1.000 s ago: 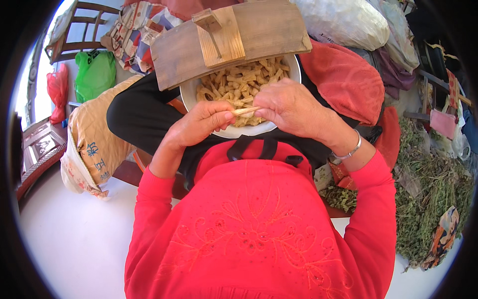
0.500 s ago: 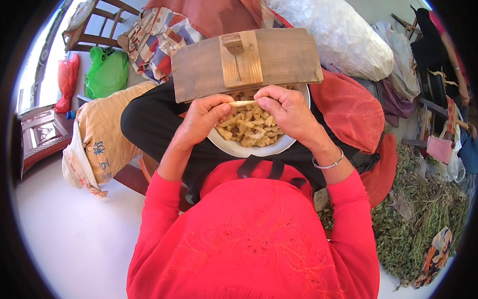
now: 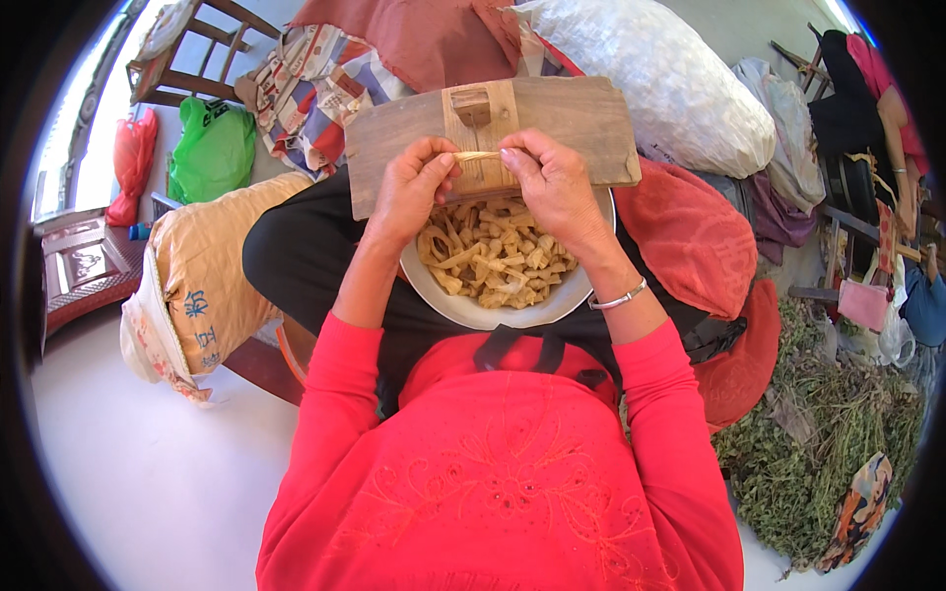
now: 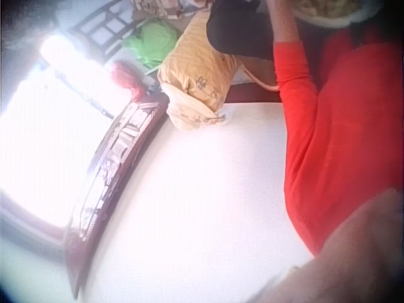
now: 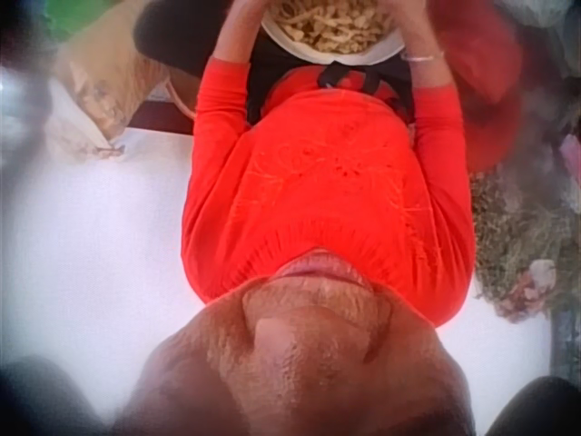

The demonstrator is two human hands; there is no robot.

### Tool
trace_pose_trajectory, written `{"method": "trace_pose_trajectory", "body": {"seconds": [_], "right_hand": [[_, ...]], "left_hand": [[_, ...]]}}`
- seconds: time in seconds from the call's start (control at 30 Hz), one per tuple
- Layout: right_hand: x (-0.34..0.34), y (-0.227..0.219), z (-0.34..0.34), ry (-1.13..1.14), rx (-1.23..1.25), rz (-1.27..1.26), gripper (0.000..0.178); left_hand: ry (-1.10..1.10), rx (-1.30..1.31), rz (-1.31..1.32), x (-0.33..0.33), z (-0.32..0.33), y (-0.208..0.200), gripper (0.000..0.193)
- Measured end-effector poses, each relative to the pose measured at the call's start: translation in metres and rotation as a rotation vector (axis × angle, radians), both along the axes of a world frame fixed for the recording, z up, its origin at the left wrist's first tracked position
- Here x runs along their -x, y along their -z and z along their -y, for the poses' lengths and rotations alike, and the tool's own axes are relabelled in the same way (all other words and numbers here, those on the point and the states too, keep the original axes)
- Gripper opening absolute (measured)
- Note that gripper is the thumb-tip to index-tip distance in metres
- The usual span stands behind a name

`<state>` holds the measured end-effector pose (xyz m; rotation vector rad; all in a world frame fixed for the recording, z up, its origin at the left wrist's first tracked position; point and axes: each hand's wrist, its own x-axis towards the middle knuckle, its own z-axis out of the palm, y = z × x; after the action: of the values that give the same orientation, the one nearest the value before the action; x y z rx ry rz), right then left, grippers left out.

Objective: The person is using a wooden board and a metal bowl to shape and collect pieces of light-colored dough by pressing and rolling them by hand against the board.

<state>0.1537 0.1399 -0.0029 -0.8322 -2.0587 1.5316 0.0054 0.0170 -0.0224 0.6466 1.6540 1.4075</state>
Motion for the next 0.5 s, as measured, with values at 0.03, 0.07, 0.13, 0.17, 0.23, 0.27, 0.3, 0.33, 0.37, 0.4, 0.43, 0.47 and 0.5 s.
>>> {"method": "trace_pose_trajectory", "body": {"seconds": [0.03,0.07,0.13,0.17,0.23,0.27,0.3,0.33,0.37,0.4,0.43,0.47,0.5], "right_hand": [[0.001,0.001,0.000,0.006,0.001,-0.003,0.012],[0.002,0.003,-0.001,0.011,0.001,-0.005,0.013],[0.003,0.008,-0.002,0.011,-0.028,0.009,0.014],[0.006,0.013,-0.005,0.003,-0.061,0.022,0.014],[0.007,0.022,-0.008,0.002,-0.146,0.061,0.015],[0.008,0.023,-0.010,0.008,-0.203,0.081,0.015],[0.002,0.026,-0.004,0.015,-0.244,0.111,0.015],[-0.006,0.026,-0.004,0.011,-0.271,0.131,0.015],[-0.018,0.026,-0.007,0.008,-0.298,0.152,0.015],[-0.026,0.024,-0.011,0.003,-0.333,0.167,0.014],[-0.035,0.018,-0.008,-0.013,-0.320,0.143,0.013],[-0.047,0.023,-0.004,-0.056,-0.353,0.147,0.013],[-0.058,0.028,-0.002,-0.095,-0.399,0.141,0.012]], "left_hand": [[0.001,-0.001,-0.005,0.001,-0.001,0.001,0.014],[0.001,-0.002,-0.009,0.002,-0.002,0.002,0.014],[0.008,-0.010,-0.052,0.003,-0.004,0.009,0.015],[0.012,-0.019,-0.092,0.006,-0.006,0.017,0.015],[-0.040,-0.005,-0.292,0.009,-0.011,0.032,0.015],[-0.095,0.015,-0.457,0.013,-0.017,0.037,0.014],[-0.138,0.050,-0.615,0.008,-0.011,0.040,0.013],[-0.164,0.057,-0.595,0.007,-0.003,0.034,0.013],[-0.190,0.065,-0.576,0.007,0.009,0.024,0.013],[-0.220,0.065,-0.561,0.007,0.017,0.013,0.013],[-0.194,0.087,-0.563,0.000,0.026,0.006,0.014],[-0.101,0.088,-0.516,-0.013,0.039,0.003,0.014],[-0.012,0.076,-0.476,-0.026,0.048,-0.001,0.015]]}}
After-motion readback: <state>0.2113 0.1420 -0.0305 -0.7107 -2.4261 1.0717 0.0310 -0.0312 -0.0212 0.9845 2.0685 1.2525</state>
